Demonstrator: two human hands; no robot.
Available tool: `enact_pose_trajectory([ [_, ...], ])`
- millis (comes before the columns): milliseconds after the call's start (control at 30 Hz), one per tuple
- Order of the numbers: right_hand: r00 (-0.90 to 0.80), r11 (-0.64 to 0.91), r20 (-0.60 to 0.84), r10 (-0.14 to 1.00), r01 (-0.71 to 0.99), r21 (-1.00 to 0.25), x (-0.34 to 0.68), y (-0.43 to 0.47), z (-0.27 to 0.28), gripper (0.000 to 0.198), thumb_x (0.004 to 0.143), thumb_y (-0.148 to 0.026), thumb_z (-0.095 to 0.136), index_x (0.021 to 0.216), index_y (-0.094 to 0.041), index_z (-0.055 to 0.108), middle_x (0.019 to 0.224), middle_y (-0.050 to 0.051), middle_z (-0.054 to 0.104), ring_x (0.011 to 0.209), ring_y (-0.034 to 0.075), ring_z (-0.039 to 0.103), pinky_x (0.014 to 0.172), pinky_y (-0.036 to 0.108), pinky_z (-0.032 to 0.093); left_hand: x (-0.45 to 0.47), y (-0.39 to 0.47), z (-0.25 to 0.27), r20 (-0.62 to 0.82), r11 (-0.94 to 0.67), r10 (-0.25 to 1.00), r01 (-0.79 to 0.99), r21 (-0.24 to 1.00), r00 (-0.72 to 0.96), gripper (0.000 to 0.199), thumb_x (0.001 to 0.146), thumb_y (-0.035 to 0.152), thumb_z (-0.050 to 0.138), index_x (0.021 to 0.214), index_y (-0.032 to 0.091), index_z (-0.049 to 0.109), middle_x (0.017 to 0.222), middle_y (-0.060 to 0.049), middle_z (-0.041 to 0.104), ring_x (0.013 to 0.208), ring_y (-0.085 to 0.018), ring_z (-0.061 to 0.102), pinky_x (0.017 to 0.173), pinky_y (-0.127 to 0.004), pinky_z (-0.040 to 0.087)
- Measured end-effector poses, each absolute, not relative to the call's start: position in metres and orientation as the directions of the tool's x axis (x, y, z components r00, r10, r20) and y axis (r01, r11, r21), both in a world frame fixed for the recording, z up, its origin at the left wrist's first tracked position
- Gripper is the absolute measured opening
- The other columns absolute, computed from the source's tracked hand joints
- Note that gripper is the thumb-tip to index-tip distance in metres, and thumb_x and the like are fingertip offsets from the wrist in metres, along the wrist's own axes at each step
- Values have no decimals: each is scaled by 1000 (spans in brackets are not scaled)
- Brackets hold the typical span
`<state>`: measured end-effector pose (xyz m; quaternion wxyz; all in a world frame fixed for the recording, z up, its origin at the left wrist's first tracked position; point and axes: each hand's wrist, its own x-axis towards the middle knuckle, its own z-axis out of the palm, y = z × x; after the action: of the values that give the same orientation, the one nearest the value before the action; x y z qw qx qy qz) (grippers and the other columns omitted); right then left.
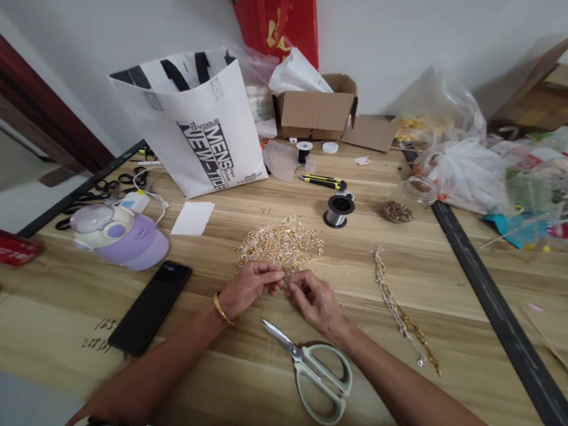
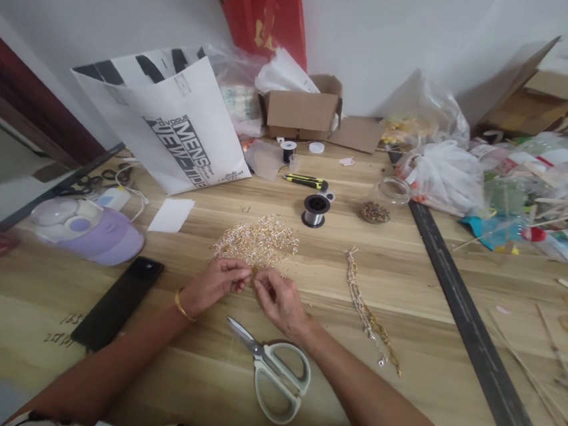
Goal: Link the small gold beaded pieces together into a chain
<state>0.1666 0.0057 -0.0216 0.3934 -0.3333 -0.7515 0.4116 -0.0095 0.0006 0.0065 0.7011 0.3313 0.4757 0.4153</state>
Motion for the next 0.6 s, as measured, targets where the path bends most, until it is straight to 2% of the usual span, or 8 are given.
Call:
enact_pose_trajectory([
  [600,-474,472,341,812,190,-861,167,7,-23,9,90,-23,46,85,-18,51,62,-1,54,51,10,46,49,20,37,-10,0,6,-395,451,890,-315,835,227,27,60,28,82,69,9,66,60,-1,63,52,-7,53,53,-20,41],
])
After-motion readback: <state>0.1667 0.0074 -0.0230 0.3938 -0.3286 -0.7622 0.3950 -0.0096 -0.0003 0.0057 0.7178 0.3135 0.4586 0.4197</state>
